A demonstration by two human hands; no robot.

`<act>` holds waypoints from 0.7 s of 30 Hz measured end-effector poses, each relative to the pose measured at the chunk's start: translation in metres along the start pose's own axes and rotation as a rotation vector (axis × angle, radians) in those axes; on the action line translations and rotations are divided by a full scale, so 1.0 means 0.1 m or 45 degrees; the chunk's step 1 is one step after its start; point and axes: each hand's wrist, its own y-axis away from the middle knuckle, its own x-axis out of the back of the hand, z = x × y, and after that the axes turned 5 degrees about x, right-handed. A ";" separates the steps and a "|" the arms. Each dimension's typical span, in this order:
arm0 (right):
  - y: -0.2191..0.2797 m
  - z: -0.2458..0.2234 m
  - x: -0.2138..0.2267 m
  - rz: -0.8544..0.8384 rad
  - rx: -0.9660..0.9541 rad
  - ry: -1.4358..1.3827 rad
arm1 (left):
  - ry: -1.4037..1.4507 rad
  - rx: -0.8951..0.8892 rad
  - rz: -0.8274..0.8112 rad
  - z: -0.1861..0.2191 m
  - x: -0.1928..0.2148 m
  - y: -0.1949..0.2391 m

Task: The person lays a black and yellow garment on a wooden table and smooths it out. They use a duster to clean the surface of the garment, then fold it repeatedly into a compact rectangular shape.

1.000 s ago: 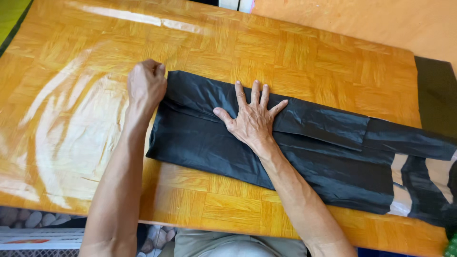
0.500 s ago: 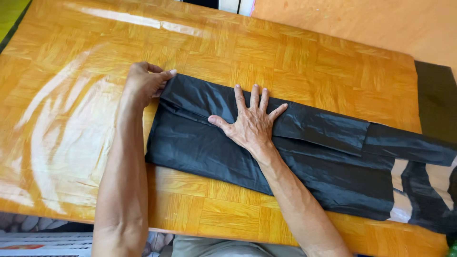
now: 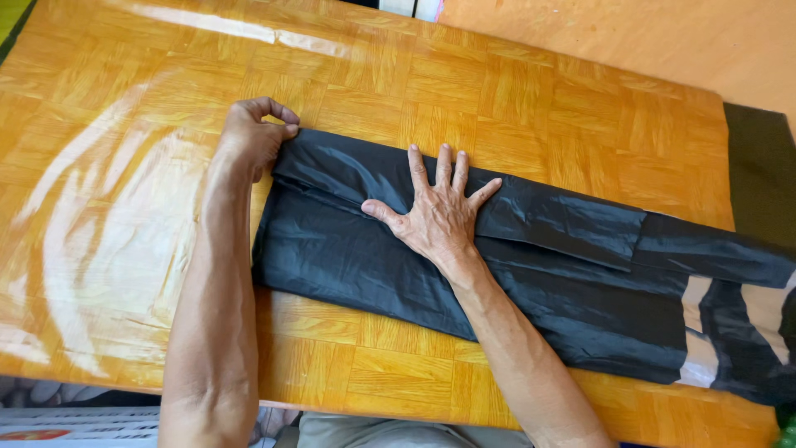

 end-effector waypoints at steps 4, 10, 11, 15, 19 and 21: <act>-0.01 0.01 -0.02 -0.008 -0.003 -0.003 | -0.137 -0.015 0.001 0.19 -0.05 0.06; 0.01 -0.01 -0.01 -0.014 -0.008 -0.003 | -0.296 0.060 0.108 0.42 -0.14 0.23; 0.01 -0.01 -0.01 -0.011 -0.009 0.003 | -0.344 0.076 0.134 0.32 -0.12 0.14; 0.00 0.00 -0.03 -0.009 -0.013 0.005 | -0.251 0.075 0.102 0.35 -0.10 0.25; 0.00 0.01 -0.03 -0.003 0.022 0.001 | -0.162 0.036 0.017 0.33 0.00 0.19; 0.01 0.01 -0.02 -0.029 0.022 0.023 | -0.192 -0.018 -0.320 0.70 0.03 0.48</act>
